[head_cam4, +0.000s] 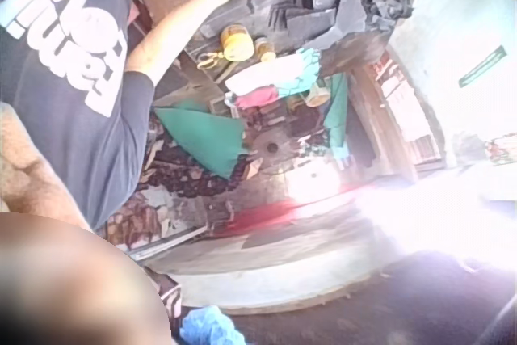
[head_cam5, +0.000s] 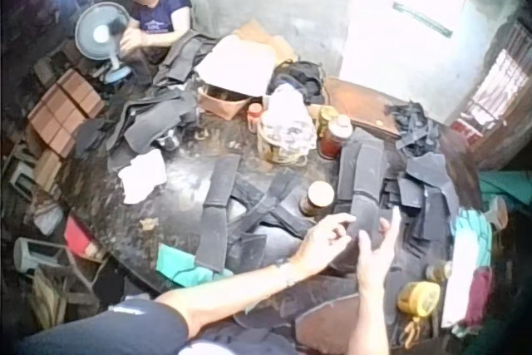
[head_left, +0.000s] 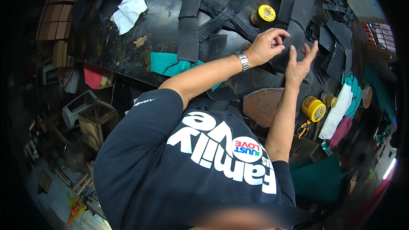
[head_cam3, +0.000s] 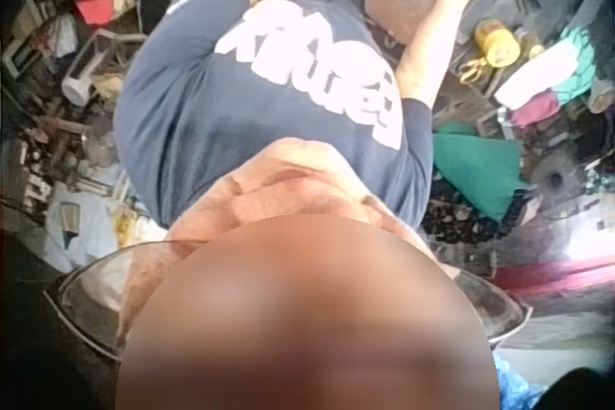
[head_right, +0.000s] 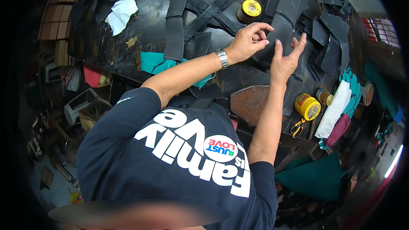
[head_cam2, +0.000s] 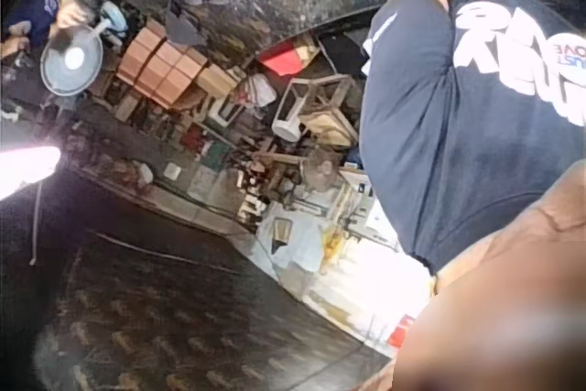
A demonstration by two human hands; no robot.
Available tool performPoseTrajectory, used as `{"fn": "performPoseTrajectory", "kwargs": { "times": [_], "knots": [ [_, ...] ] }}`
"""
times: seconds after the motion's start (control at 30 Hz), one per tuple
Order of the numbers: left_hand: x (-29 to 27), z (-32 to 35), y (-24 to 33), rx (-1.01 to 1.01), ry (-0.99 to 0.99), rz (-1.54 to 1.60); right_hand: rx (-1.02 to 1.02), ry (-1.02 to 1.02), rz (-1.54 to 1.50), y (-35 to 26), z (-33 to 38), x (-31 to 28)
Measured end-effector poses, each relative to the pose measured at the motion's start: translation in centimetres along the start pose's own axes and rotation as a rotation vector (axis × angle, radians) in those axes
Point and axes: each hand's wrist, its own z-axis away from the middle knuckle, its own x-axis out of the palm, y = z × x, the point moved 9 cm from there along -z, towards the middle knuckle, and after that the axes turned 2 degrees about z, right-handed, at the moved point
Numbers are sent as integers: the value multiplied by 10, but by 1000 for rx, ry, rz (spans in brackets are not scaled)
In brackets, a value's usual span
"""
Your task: The person applies adhesive from a yellow container to black rubber strips and presses them together on a workbench. They repeatedly pick up, align, and join rubber pieces, occasionally moving aside other items on the table. The process continues with multiple rubber strips being handled and assembled.
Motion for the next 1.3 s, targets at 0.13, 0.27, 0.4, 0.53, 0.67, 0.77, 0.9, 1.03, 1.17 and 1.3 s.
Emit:
{"fn": "performPoseTrajectory", "kwargs": {
  "times": [0.13, 0.27, 0.4, 0.53, 0.67, 0.77, 0.9, 1.03, 1.17, 1.3],
  "knots": [
    [-28, 14, 75, 26, -71, 445, 176, 1, -547, -1, 8, -18],
    [-129, 2, 142, 171, 28, 280, 168, -138, -638, -15, 22, -9],
    [-194, -14, 150, 184, 140, 635, 272, -187, -630, -17, 33, 18],
    [-243, 32, 88, 121, 463, 361, 257, -240, -678, -28, 43, 36],
    [-267, 112, -27, -366, 574, 92, 314, -303, -628, -24, 58, 47],
    [-278, 164, -78, -669, 469, -216, 337, -376, -534, -24, 71, 54],
    [-285, 179, -83, -606, 445, -420, 218, -713, -484, -67, 113, 79],
    [-275, 161, -60, -410, 385, -732, 30, -1070, -236, -113, 168, 108],
    [-263, 153, -46, -358, 384, -846, -75, -1217, -146, -127, 187, 133],
    [-256, 151, -23, -219, 367, -990, 12, -1166, -180, -107, 181, 137]
  ]
}}
